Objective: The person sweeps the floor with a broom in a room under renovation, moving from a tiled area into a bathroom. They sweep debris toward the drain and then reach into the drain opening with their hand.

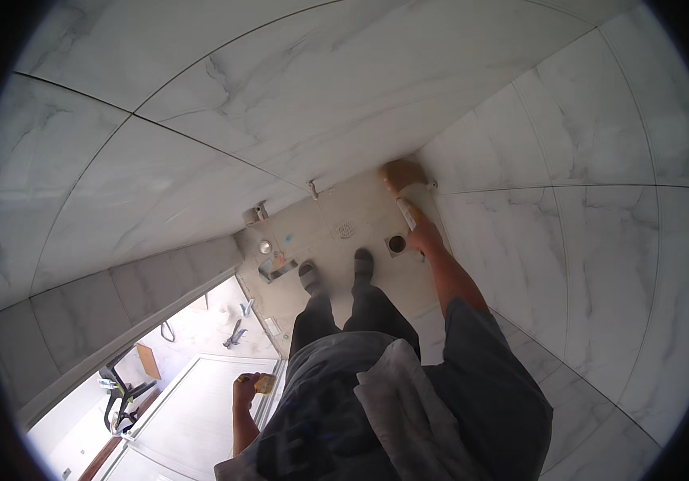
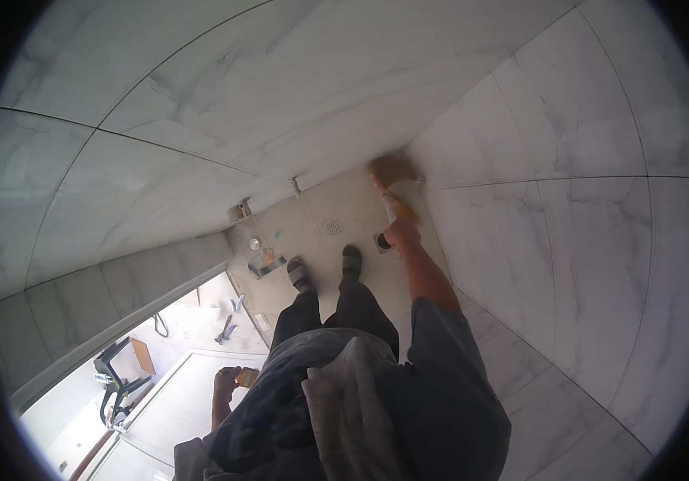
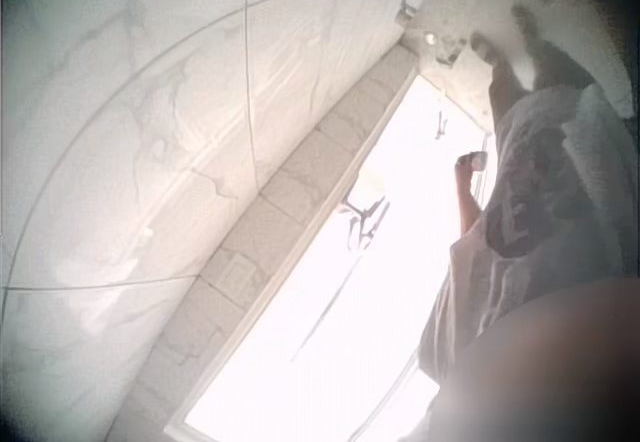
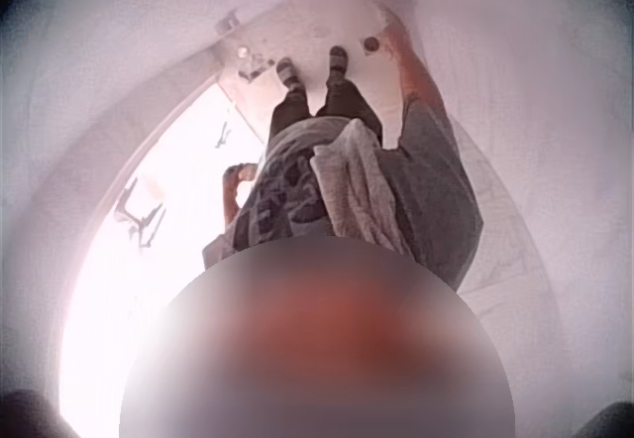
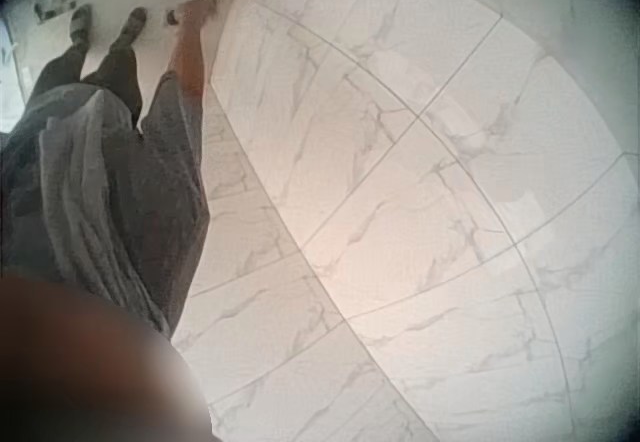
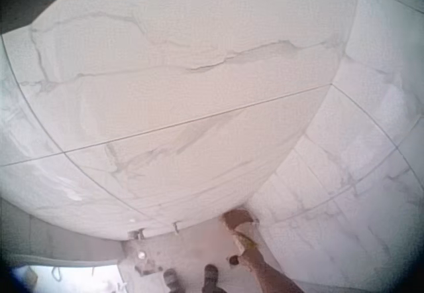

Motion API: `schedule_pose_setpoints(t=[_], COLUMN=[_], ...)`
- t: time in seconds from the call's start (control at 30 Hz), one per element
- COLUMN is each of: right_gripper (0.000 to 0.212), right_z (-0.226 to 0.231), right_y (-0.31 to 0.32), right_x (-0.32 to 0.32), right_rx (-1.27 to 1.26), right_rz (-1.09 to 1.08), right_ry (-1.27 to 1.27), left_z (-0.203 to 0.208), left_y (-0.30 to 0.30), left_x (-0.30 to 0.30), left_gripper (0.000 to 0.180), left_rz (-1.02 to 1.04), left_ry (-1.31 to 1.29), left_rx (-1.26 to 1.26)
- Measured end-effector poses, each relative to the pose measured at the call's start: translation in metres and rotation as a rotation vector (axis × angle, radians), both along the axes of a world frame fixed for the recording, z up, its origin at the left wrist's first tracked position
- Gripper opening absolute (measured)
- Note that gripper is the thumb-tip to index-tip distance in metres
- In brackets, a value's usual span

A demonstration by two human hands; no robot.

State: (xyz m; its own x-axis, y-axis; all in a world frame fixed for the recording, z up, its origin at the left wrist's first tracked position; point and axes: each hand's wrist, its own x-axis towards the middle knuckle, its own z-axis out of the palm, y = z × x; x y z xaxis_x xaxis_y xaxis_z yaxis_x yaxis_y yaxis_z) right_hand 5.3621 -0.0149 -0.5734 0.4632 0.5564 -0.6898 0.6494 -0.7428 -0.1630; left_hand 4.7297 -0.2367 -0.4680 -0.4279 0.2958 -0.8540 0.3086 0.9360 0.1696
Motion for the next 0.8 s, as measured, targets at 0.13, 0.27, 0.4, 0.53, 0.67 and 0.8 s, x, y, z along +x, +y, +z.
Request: schedule_pose_setpoints(t=[0.13, 0.27, 0.4, 0.53, 0.67, 0.8], right_gripper=[0.038, 0.033, 0.029, 0.028, 0.028, 0.036], right_z=[0.078, 0.120, 0.075, 0.010, 0.033, 0.123], right_y=[-0.083, -0.152, -0.120, -0.051, -0.071, -0.143], right_x=[0.046, 0.039, 0.020, 0.017, 0.030, 0.026], right_rx=[-0.021, 0.094, 0.106, -0.016, 0.043, 0.110], right_rz=[0.220, -0.039, 0.013, -0.065, 0.039, 0.190], right_ry=[0.089, 0.160, 0.058, 0.141, 0.132, 0.051], left_z=[-0.003, -0.002, -0.009, -0.015, -0.005, -0.007], left_y=[-0.018, -0.023, -0.019, 0.004, 0.022, 0.024], left_x=[0.032, 0.049, 0.053, 0.047, 0.044, 0.045], left_gripper=[0.028, 0.030, 0.030, 0.027, 0.025, 0.026], left_rz=[0.146, -0.028, -0.132, 0.070, 0.064, 0.067], left_ry=[-0.128, -0.143, -0.082, -0.157, -0.107, -0.130], left_rx=[-0.003, -0.113, -0.084, -0.002, 0.117, 0.114])
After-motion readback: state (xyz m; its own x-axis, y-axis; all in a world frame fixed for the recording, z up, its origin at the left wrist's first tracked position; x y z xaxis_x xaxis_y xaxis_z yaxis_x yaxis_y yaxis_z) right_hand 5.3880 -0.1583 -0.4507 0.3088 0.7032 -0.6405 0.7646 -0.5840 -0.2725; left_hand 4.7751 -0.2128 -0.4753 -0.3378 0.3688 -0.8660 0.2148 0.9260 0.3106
